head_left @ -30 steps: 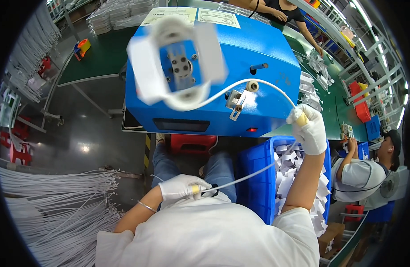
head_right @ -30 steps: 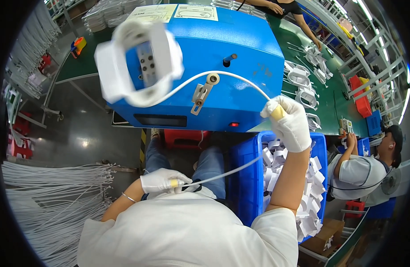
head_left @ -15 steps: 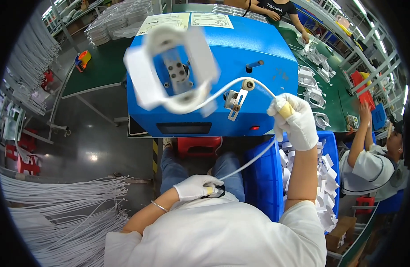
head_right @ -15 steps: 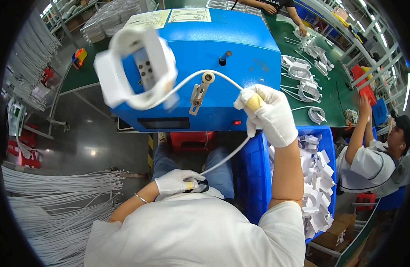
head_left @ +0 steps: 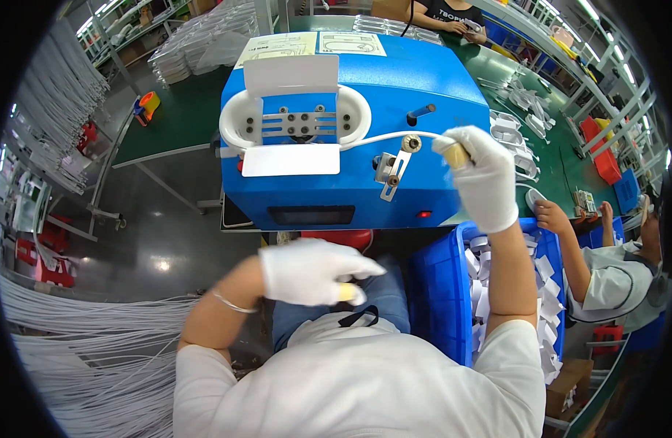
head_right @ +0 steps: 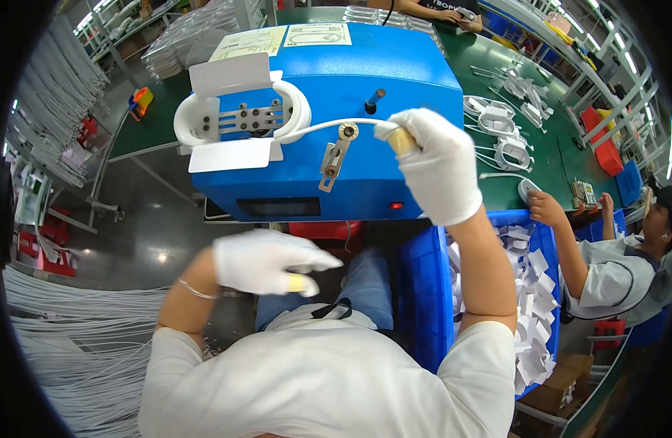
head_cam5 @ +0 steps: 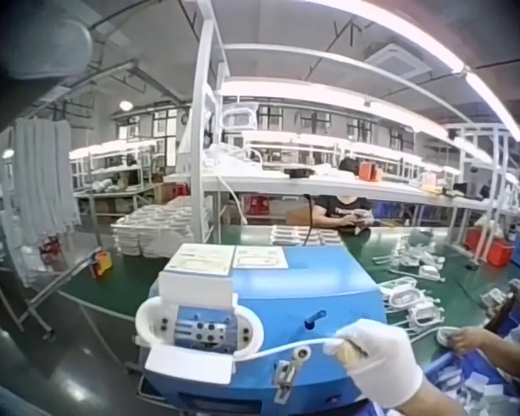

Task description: Process electrical cables using an industrial machine at a factory workbench.

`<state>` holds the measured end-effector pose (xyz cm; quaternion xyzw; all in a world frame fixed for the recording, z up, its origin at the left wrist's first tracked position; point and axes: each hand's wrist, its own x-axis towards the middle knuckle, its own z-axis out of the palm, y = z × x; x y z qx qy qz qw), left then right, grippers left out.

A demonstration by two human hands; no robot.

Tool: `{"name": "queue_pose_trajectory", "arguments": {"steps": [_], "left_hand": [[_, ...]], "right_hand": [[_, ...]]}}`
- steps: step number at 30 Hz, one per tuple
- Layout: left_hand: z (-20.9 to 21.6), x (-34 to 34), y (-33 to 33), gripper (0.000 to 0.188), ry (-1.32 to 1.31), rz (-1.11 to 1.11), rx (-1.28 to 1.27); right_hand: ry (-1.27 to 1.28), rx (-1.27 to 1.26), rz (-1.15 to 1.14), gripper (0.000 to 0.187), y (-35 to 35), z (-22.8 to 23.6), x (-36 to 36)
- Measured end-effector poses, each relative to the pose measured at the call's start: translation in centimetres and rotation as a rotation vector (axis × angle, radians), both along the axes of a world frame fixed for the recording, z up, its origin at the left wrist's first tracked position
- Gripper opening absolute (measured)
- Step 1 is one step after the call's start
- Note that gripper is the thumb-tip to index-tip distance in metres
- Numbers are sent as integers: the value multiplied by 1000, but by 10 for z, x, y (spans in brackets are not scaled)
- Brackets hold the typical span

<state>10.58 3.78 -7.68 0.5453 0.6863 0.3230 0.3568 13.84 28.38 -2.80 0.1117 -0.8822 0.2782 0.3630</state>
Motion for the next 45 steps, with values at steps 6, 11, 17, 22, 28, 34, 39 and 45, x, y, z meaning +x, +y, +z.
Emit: {"name": "queue_pose_trajectory", "arguments": {"steps": [6,11,17,22,28,34,39,45], "left_hand": [[131,-43,-61,25,362,249,367],[166,-110,-2,27,421,184,602],[155,-142,9,30,873,232,303],[155,-135,-28,22,905,320,233],[137,-108,-72,15,1049,582,53],[126,-82,-59,17,1215,643,91],[94,-85,-42,18,1355,671,519],[83,-96,-38,13,1382,639,623]], "right_hand": [[290,531,-26,12,23,48,-53],[487,765,149,20,9,83,-135],[379,732,271,31,-22,76,-171],[421,415,257,28,-59,86,-114],[315,761,232,28,-87,72,-62],[132,761,102,36,-88,60,-73],[-57,609,194,32,-82,64,-83],[-646,-127,248,40,-75,72,-92]]}}
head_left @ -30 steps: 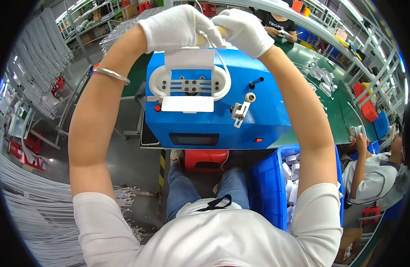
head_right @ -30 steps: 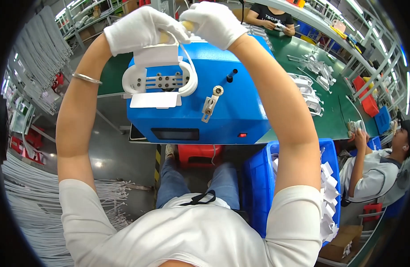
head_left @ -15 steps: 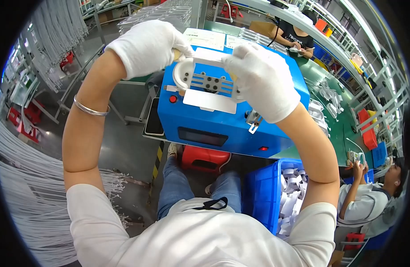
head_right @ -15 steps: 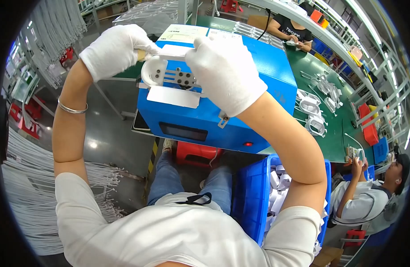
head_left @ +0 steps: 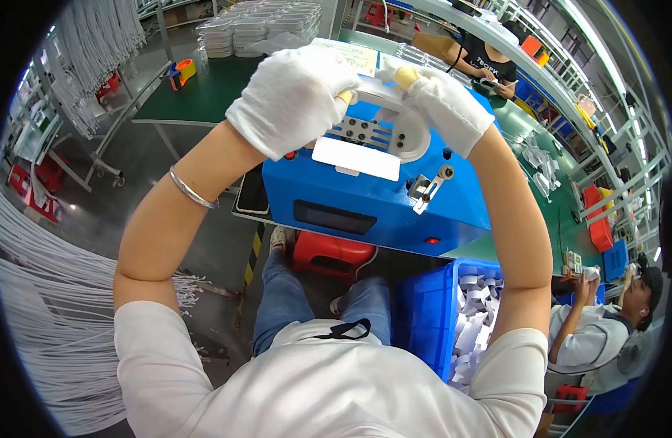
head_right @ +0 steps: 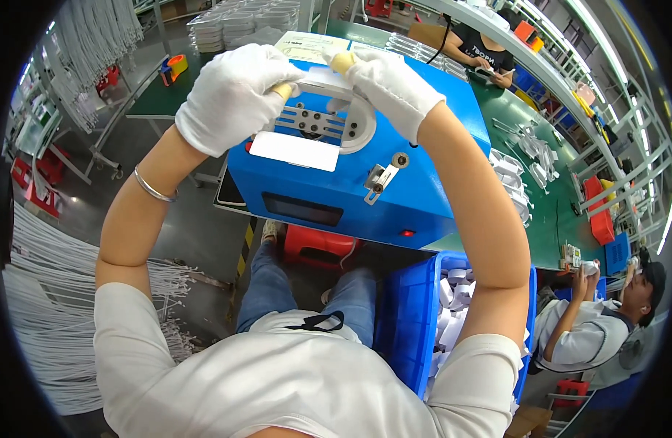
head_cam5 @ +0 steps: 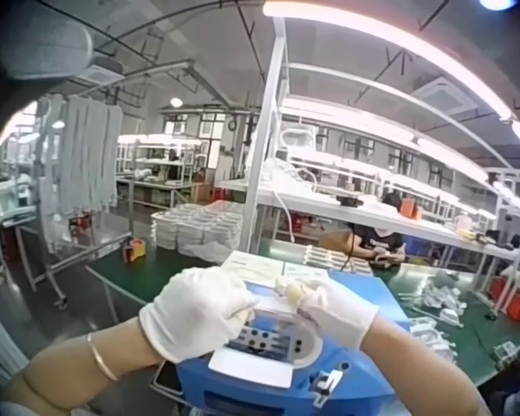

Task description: Process electrical cables using an industrial machine at a factory workbench.

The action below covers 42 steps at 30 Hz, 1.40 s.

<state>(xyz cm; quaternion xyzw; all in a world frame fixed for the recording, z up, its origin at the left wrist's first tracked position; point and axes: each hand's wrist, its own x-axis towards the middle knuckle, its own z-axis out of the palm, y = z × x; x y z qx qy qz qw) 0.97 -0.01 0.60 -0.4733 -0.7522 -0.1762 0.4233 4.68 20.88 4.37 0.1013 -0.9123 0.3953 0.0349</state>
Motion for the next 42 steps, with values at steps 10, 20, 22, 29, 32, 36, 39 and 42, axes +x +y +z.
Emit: {"name": "queue_pose_trajectory", "arguments": {"steps": [10,20,22,29,32,36,39,42], "left_hand": [[4,-5,3,29,-242,119,-17],[-5,-8,0,23,-359,18,-5],[-6,-8,0,23,-376,26,5],[-2,-6,-3,20,-288,-9,3],[-3,-7,-2,17,-262,-15,17],[-5,-6,-4,17,-332,-4,36],[-5,2,-8,18,-177,17,118],[-34,11,-21,28,-117,194,453]], "right_hand": [[296,55,93,20,-16,-10,3],[647,252,188,15,-11,-9,1],[720,316,228,16,-14,-7,3],[886,657,154,31,-23,-5,14],[228,254,33,26,-21,4,-4],[47,199,-12,23,-34,8,-4],[53,94,8,26,-25,-2,-7],[0,-107,50,28,-1,-13,-8]]}}
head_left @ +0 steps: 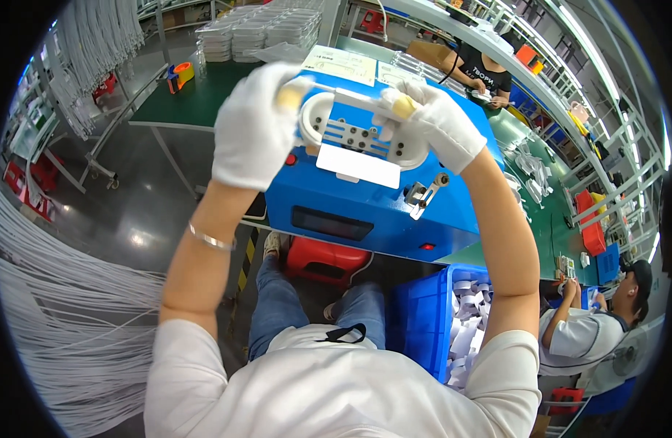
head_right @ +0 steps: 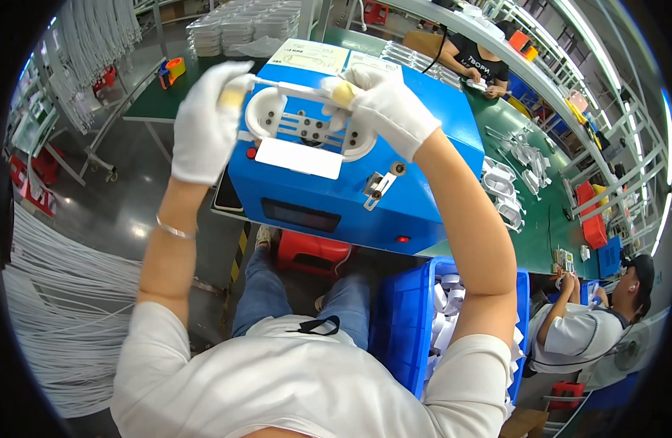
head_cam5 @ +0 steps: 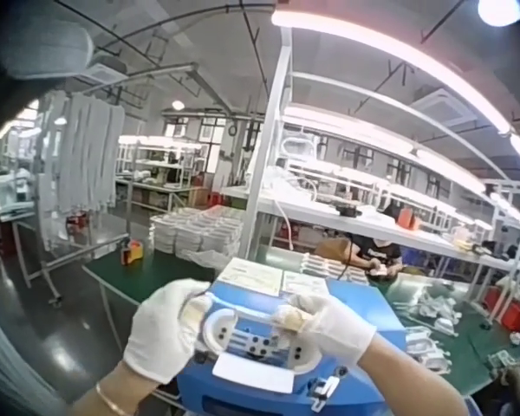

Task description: Process electrical cables using an industrial machine at a factory workbench.

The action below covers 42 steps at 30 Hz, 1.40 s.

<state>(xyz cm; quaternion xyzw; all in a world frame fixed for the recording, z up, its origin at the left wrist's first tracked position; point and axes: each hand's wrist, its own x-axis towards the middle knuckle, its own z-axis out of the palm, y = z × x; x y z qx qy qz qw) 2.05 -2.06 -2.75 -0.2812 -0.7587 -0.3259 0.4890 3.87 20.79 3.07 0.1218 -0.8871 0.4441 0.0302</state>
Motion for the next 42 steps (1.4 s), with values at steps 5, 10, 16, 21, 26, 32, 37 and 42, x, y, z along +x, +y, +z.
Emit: {"name": "queue_pose_trajectory", "arguments": {"steps": [5,10,16,21,26,32,37,42], "left_hand": [[-36,30,14,30,-681,-523,475],[-31,34,23,31,-328,-371,407],[-84,59,33,55,-867,-840,1004],[-91,46,56,70,-1075,-1352,805],[-40,82,58,52,-802,-1063,807],[-15,95,35,107,-859,-1004,212],[-70,102,-19,83,-1328,-890,81],[-82,101,4,77,-1330,-829,53]], "right_hand": [[-55,55,-31,25,-10,15,10],[158,170,116,36,6,1,6],[177,312,101,32,0,9,17],[169,422,72,21,-7,9,14],[597,395,83,20,0,16,39],[509,41,-248,26,118,16,40],[-89,-32,-924,35,292,-80,41],[16,-924,-1127,41,362,-203,49]]}}
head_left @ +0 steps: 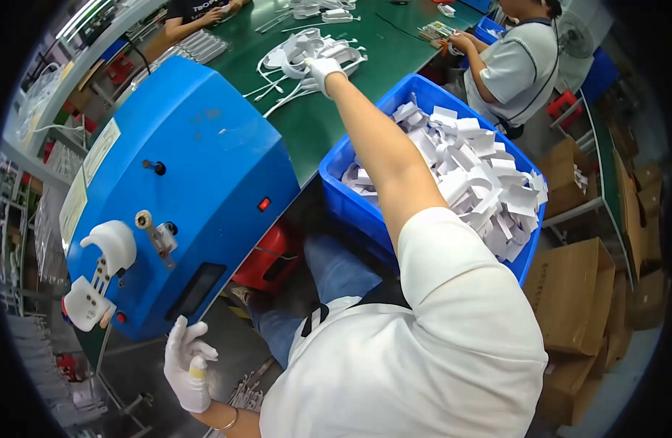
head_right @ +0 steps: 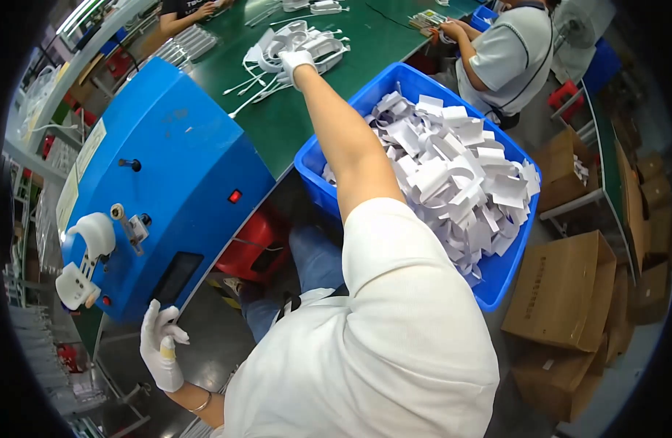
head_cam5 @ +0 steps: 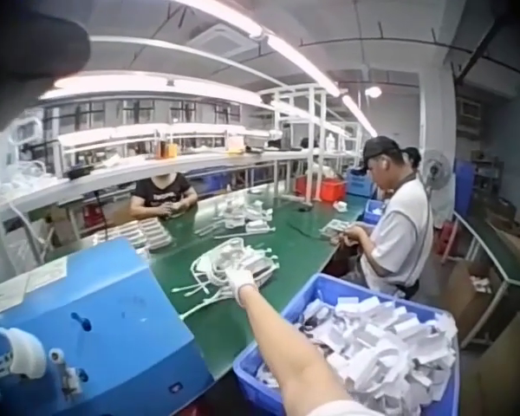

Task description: Process electrical cables using an industrial machine at a factory workbench.

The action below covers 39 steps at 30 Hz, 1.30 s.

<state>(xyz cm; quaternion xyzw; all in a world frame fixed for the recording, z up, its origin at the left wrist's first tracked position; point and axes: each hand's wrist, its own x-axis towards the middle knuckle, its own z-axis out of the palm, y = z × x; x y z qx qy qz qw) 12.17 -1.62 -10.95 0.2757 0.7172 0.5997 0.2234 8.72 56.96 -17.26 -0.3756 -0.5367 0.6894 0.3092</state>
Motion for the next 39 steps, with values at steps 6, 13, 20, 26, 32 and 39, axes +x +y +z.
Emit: {"name": "queue_pose_trajectory", "arguments": {"steps": [6,13,20,26,32,39], "left_hand": [[6,-4,9,74,114,47,-80],[-3,-12,6,67,95,98,-62],[3,-18,18,58,63,-14,-15],[15,-18,28,54,-4,-78,89],[49,-18,60,43,-33,-178,215],[69,-10,102,49,-528,-600,261]], "right_hand": [[-1070,832,55,42,28,-36,90],[-1521,856,416,38,22,-64,233],[-1545,886,119,33,98,-89,275],[-251,652,311,14,15,79,213],[470,749,970,19,-143,165,140],[1031,922,2184,8,-260,219,58]]}}
